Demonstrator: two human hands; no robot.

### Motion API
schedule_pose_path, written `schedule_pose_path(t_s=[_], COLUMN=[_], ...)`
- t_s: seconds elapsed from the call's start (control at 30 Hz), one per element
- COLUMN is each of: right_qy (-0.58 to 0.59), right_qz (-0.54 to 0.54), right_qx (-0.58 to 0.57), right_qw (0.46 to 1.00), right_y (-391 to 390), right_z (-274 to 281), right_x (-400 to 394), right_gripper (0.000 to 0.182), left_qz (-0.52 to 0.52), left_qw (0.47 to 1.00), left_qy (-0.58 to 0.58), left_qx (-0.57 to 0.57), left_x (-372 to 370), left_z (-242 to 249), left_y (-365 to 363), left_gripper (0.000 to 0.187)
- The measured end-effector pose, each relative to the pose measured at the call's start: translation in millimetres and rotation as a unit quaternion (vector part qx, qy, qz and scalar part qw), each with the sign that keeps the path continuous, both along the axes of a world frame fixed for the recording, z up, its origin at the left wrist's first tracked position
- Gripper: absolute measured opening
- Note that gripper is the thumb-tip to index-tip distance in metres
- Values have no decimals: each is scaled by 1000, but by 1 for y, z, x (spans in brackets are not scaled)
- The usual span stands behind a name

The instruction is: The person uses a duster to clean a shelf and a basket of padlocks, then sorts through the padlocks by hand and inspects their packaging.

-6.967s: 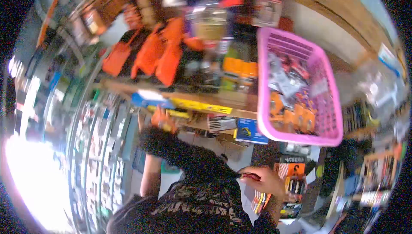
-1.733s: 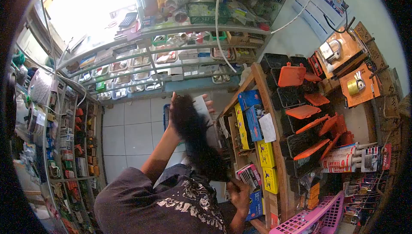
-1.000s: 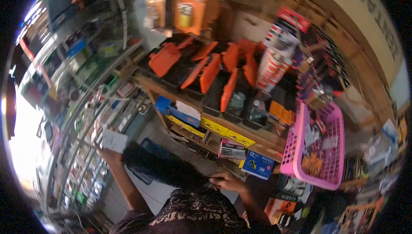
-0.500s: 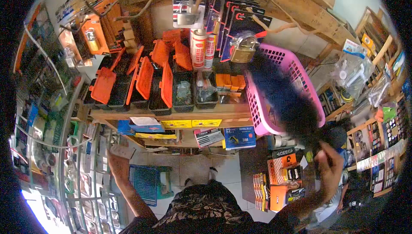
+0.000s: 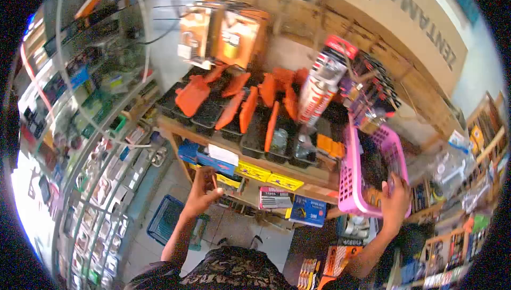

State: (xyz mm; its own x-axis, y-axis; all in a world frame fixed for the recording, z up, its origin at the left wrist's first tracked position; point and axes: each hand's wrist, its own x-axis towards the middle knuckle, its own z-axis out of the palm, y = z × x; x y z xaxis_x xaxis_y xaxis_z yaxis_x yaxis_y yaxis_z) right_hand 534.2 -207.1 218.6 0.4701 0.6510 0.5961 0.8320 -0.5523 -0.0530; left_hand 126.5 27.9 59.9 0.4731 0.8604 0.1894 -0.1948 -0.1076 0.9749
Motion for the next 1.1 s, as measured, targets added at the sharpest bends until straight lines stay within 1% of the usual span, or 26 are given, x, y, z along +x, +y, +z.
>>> schedule_pose_path(t_s=[0.03,0.07,0.1,0.13,0.17,0.23,0.3,0.33,0.37,0.4,0.43,0.5,0.53,0.57,0.6,0.63,0.67,0.73,0.8,0.83,0.87,0.9,1.03,1.1], right_qy=[-37,83,203,267,326,263,207,205,175,145,143,108,153,198,294,333,337,339,453,452,457,462,490,511], right_qz=[28,98,161,245,323,443,498,502,517,529,533,501,512,521,548,540,538,538,541,543,546,550,545,550], right_qx=[72,92,108,62,16,-71,-28,-26,27,81,87,128,150,171,205,214,218,223,218,219,223,228,223,223], right_qw=[996,987,960,930,888,854,842,840,838,832,829,849,832,812,756,743,741,739,674,674,665,657,643,622], right_y=[12,25,39,55,71,108,137,151,166,177,186,201,205,208,219,222,228,236,236,241,250,254,250,248], right_z=[9,18,23,20,15,2,-2,-2,1,6,15,34,47,59,64,74,83,98,113,113,111,110,117,120], right_x=[-25,-54,-86,-113,-139,-182,-218,-227,-234,-238,-240,-241,-245,-248,-247,-247,-243,-242,-253,-252,-249,-248,-251,-251], right_gripper=[31,31,32,33,34,36,34,34,30,26,26,16,14,15,21,25,25,26,27,27,27,27,26,26], left_qz=[17,28,34,17,20,25,107,99,83,82,80,63,58,90,83,76,75,64,78,91,92,92,78,74], left_qw=[1000,999,999,998,998,994,971,972,975,972,966,960,964,939,935,931,930,964,957,950,958,958,959,959], left_qy=[-5,-10,-13,-58,-57,-89,0,-50,-84,-113,-142,-164,-168,-160,-166,-173,-172,-115,-133,-151,-148,-149,-149,-144], left_qx=[1,19,36,8,10,60,214,205,186,191,198,219,200,291,302,312,317,230,244,257,226,229,229,232], left_x=[2,4,7,11,15,25,36,42,44,43,42,37,31,24,21,19,15,9,14,16,16,17,17,16], left_z=[2,3,6,25,41,67,87,99,117,133,148,178,192,208,216,223,232,248,252,255,256,257,261,262], left_y=[1,3,4,2,1,4,16,21,22,26,33,52,52,54,60,64,64,61,74,77,79,81,82,81], left_gripper=[64,65,66,67,67,71,74,74,70,65,59,45,38,41,42,42,42,41,41,40,39,39,39,39])
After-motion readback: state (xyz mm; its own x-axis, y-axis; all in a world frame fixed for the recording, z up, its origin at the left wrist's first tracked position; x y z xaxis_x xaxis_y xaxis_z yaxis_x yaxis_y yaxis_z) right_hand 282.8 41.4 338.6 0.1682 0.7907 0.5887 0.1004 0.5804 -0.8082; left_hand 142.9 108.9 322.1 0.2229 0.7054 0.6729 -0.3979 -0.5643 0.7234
